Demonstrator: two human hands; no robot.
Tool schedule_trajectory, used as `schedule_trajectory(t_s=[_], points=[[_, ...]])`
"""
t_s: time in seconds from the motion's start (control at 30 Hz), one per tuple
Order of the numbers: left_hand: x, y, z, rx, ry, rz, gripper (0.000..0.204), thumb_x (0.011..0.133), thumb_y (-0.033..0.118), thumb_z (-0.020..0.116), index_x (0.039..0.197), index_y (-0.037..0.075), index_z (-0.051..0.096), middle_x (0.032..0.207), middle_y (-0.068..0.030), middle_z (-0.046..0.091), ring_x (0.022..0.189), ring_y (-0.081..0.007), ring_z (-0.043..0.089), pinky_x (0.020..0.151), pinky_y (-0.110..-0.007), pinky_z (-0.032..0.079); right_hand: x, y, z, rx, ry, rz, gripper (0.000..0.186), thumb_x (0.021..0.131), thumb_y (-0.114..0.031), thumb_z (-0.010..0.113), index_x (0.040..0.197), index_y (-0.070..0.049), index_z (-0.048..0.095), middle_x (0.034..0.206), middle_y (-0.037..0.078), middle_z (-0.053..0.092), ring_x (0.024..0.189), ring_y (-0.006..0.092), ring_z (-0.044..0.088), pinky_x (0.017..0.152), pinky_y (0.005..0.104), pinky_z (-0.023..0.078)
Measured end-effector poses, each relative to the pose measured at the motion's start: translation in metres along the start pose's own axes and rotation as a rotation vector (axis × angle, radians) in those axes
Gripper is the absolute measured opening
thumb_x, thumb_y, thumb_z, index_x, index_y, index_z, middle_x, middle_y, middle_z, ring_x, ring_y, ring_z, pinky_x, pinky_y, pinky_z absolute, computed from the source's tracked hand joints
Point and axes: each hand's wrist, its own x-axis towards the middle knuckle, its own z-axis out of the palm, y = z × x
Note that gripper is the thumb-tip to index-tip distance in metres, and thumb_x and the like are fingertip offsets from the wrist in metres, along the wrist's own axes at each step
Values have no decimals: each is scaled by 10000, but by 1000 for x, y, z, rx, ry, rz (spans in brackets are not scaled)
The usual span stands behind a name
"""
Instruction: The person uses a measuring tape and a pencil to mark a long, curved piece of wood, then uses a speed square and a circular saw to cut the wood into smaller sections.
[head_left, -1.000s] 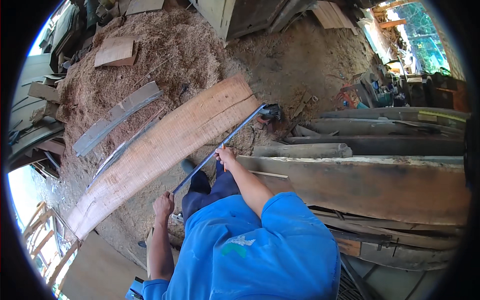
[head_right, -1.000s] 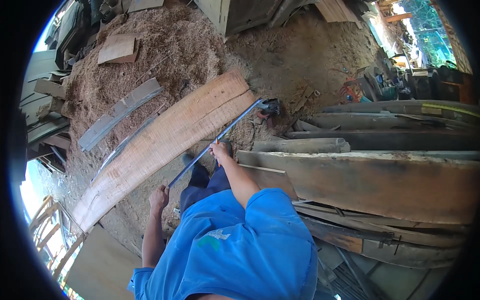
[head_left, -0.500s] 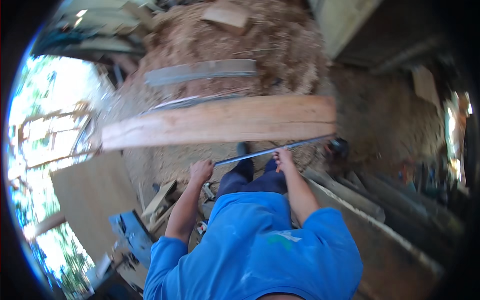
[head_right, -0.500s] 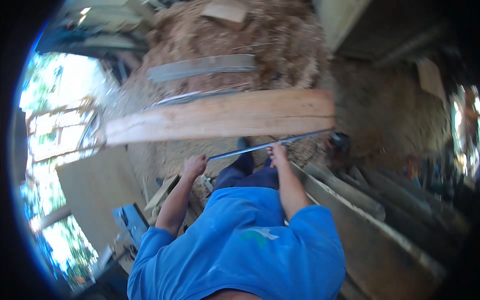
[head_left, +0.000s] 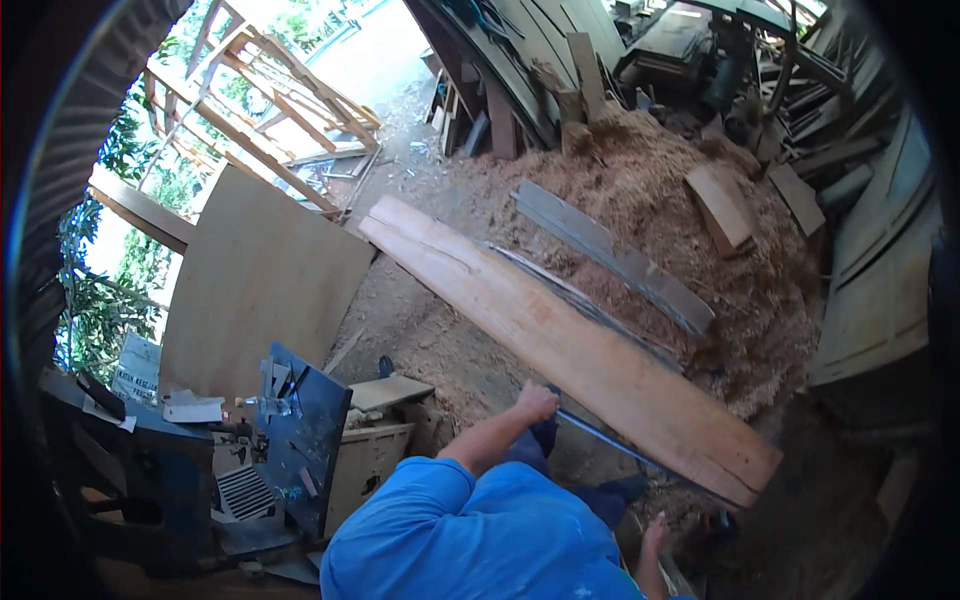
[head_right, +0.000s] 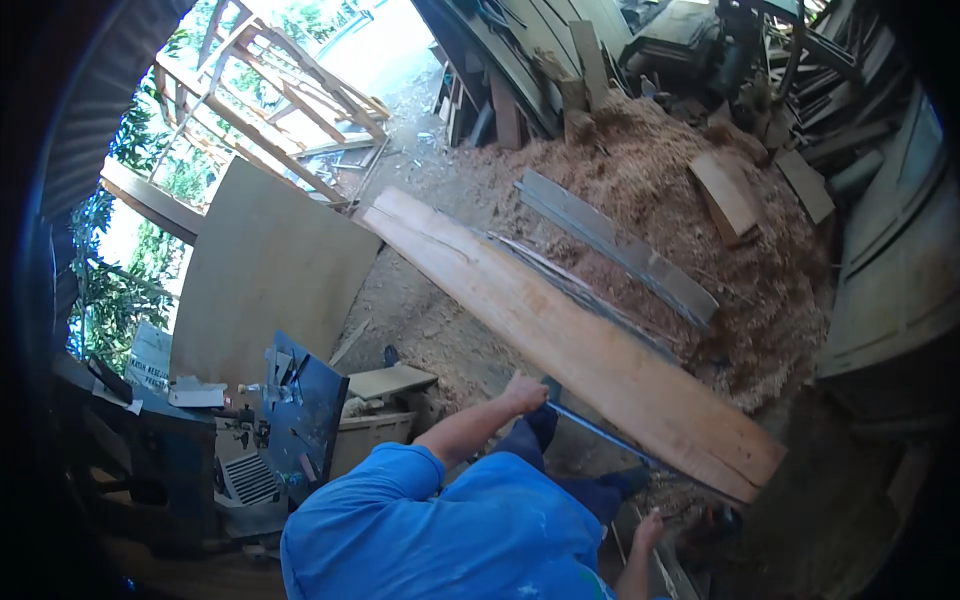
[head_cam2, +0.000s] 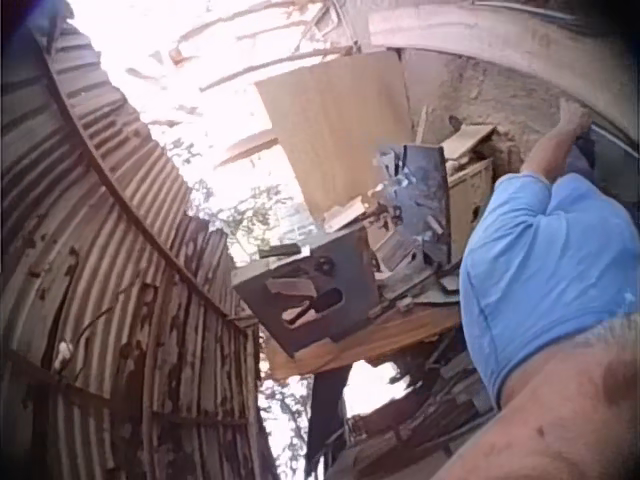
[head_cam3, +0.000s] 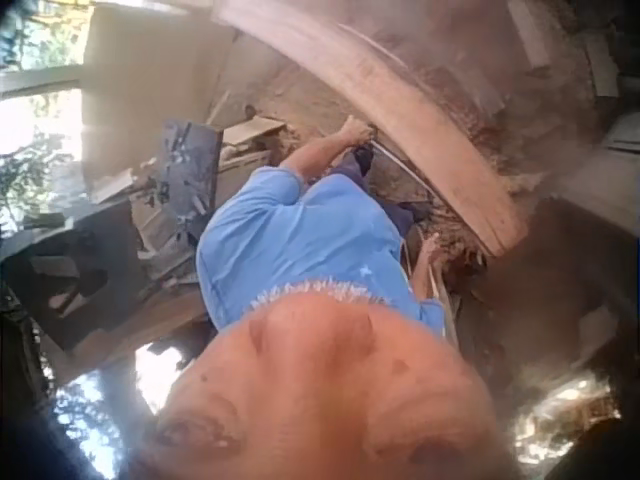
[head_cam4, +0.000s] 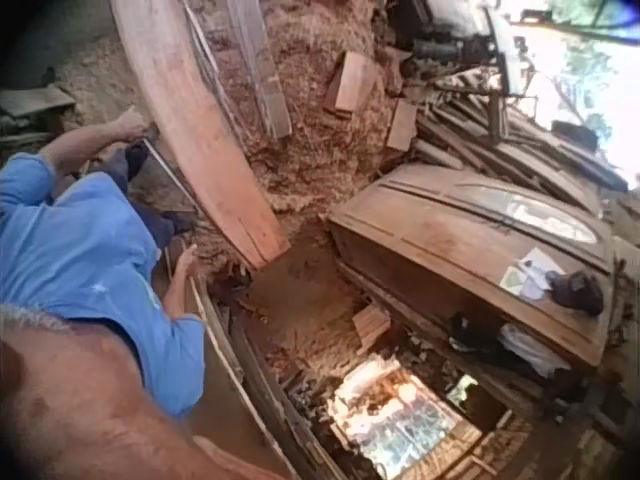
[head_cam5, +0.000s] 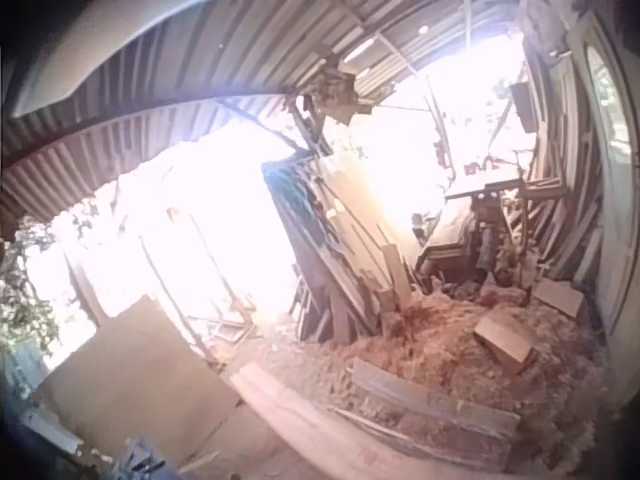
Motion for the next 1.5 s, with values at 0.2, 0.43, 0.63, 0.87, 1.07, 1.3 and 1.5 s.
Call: schedule_trajectory(t_s=[0.2, 0.43, 0.63, 0.87, 1.07, 1.3, 1.5], points=[[69, -49, -27, -41, 187, 180, 267, 902, 322, 543, 977, 175, 753, 1037, -81, 731, 1046, -266, 672, 845, -507, 455, -3, -56, 35, 125, 127, -7, 474, 994, -423, 496, 895, 8, 665, 751, 172, 697, 620, 286, 659, 577, 435, 515], [116, -145, -13, 45, 180, 195, 273, 884, 250, 544, 1008, 159, 771, 1059, -73, 745, 1046, -268, 684, 861, -470, 482, -90, -231, 95, 647, -121, -99, 193, 957, -196, 618, 875, -25, 657, 647, 30, 596, 523, 106, 564, 484, 277, 468], [120, -176, 7, 31, 3, 157, 327, 942, 382, 522, 1075, 182, 743, 1140, -101, 711, 1174, -314, 613, 1026, -590, 377, -100, -261, 117, 652, -197, -208, 220, 975, -188, 597, 884, 3, 655, 670, 37, 584, 533, 102, 566, 461, 277, 460], [130, -139, -19, 105, -131, 162, 394, 955, 268, 482, 1279, 120, 650, 1317, -100, 646, 1258, -308, 576, 1055, -538, 364, -81, -218, 122, 237, -72, -288, 297, 1013, -204, 538, 804, -2, 598, 646, 69, 564, 560, 121, 564, 500, 336, 425], [173, -163, -19, 122, -19, 205, 335, 994, 359, 440, 1094, 159, 689, 1121, -138, 710, 1054, -336, 678, 917, -529, 471, -79, -284, 123, 67, 60, -336, 301, 930, -169, 534, 1210, -106, 622, 1014, 227, 694, 933, 438, 658, 808, 519, 522], [202, -150, 7, 175, -73, 232, 363, 996, 426, 455, 1084, 159, 684, 1046, -122, 730, 991, -326, 703, 886, -537, 484, -59, -302, 148, -75, 51, -342, 370, 907, -176, 528, 1263, -93, 584, 1000, 231, 684, 910, 464, 659, 831, 562, 522], [223, -163, 23, 185, -100, 220, 361, 1009, 433, 443, 1092, 164, 669, 1067, -114, 720, 1015, -318, 694, 917, -569, 456, -44, -337, 176, -57, 39, -367, 349, 891, -164, 550, 1229, -92, 600, 1008, 196, 678, 892, 456, 662, 811, 559, 525]])
